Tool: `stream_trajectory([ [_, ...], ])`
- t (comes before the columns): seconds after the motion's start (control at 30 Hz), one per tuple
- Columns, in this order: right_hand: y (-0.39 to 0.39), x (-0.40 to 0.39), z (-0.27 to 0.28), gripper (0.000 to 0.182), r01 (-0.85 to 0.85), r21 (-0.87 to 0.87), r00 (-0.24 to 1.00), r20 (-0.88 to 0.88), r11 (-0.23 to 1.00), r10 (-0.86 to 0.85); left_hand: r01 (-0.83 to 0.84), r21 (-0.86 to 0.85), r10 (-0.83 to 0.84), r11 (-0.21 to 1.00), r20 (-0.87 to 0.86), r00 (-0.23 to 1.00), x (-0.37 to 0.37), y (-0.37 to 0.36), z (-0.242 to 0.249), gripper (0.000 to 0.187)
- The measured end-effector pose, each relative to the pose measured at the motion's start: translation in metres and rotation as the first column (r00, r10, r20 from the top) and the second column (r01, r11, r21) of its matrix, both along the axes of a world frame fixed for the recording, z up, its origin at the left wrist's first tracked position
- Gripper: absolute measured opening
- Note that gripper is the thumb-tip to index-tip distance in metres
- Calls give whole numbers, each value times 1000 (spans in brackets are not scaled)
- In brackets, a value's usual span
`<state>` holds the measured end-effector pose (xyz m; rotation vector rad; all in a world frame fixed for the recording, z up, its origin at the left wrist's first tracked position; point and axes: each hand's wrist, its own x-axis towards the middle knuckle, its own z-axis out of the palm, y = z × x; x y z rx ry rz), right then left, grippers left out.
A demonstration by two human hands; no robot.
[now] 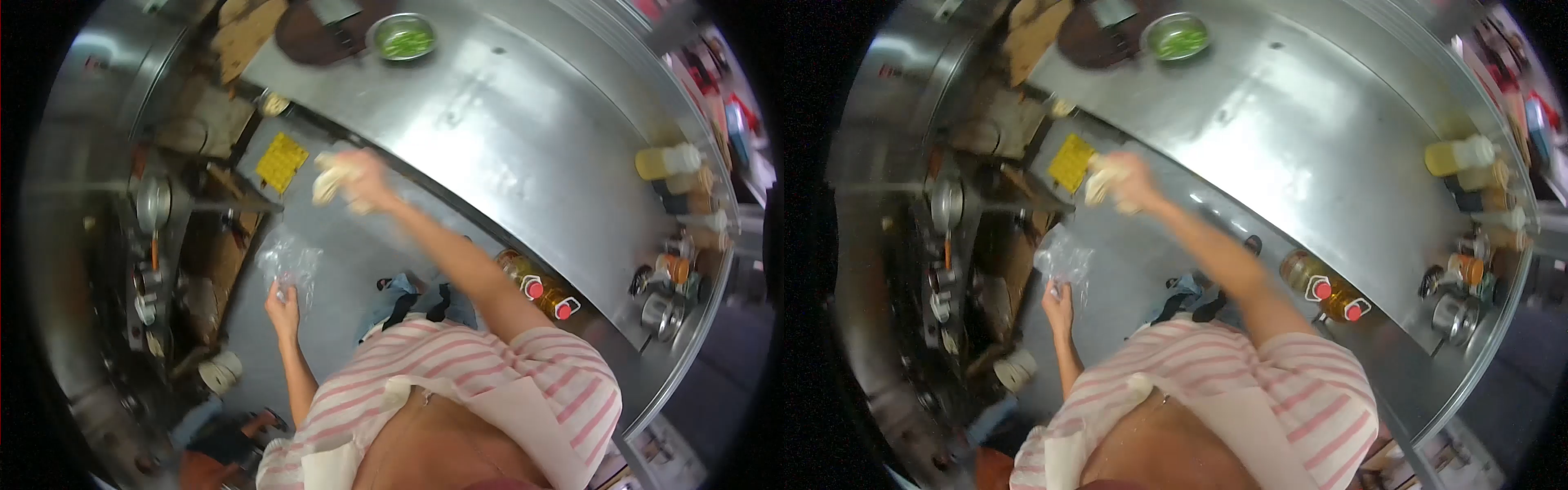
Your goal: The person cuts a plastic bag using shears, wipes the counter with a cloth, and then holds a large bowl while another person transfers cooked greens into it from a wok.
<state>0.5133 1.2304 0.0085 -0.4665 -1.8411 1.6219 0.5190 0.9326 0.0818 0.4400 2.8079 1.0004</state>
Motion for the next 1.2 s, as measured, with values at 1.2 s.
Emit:
stream_trajectory([
  [1.2, -292, -209, -96, 30, -741, -587, 119, 365, 327, 923, -932, -28, 932, 361, 41, 360, 86, -149, -1, 27],
])
